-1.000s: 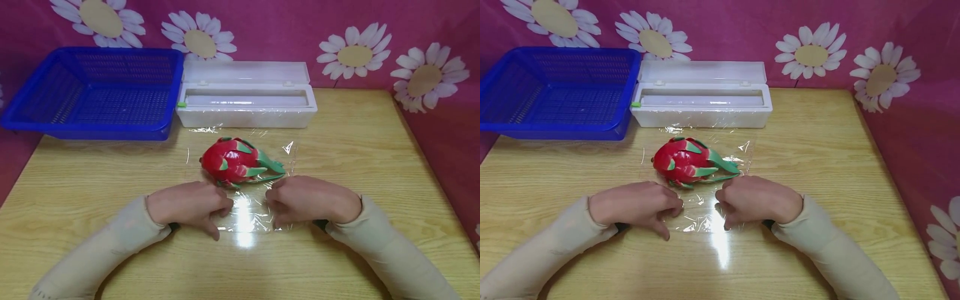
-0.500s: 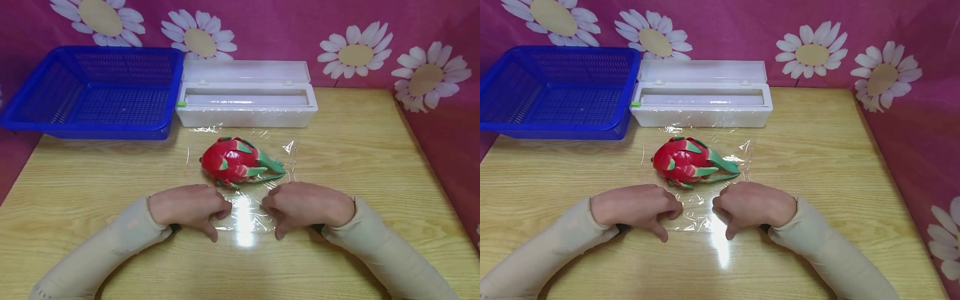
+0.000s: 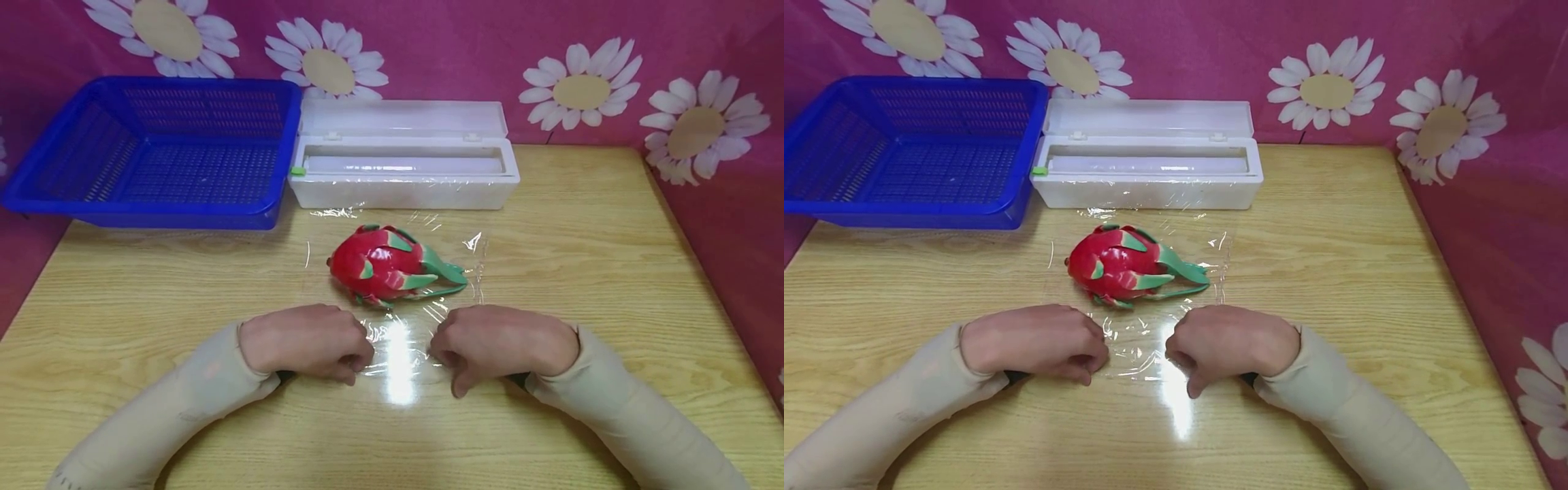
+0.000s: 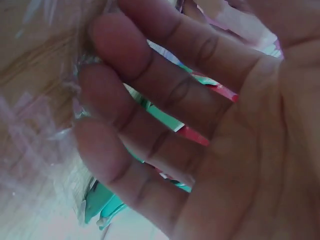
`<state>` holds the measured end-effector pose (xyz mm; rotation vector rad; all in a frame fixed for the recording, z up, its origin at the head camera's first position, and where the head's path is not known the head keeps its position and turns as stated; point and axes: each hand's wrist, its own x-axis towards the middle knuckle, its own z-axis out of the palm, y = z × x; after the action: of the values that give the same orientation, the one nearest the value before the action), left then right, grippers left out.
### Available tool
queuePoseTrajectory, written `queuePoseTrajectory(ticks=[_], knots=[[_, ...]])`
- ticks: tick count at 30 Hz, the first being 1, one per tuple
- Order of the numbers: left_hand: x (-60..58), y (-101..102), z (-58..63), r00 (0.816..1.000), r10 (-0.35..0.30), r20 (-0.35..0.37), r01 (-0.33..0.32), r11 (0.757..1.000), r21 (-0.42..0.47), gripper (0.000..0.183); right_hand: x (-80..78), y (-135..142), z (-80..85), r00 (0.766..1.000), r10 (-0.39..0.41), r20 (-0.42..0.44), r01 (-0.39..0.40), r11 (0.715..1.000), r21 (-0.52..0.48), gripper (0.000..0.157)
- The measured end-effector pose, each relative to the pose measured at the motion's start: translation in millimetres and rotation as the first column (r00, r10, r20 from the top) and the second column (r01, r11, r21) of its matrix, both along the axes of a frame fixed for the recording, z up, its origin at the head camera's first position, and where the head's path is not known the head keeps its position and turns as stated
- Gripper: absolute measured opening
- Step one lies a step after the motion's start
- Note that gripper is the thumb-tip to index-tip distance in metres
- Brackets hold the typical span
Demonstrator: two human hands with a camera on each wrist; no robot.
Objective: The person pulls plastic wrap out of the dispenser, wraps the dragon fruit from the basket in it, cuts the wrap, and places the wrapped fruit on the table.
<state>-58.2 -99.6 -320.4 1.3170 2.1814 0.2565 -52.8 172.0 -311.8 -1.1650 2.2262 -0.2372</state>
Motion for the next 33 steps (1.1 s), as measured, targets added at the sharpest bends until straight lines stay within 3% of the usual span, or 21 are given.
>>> queuePoseTrajectory(ticks=[9,19,33], knots=[[4.7,-0.5,4.8,1.0,-0.017,-0.015,0.018,0.997,0.074,0.024,4.1,-3.6,2.0,0.999,-0.016,0.045,0.013,0.998,0.063,0.039],[8.2,-1.8,9.7,0.998,-0.028,-0.06,0.035,0.992,0.118,0.022,5.8,-0.8,2.8,0.999,0.035,0.015,-0.035,0.999,0.004,0.032],[12.9,-9.3,24.9,0.996,0.05,-0.077,-0.038,0.988,0.149,0.023,7.4,7.6,19.8,0.999,-0.006,-0.034,0.005,1.0,-0.023,0.029]])
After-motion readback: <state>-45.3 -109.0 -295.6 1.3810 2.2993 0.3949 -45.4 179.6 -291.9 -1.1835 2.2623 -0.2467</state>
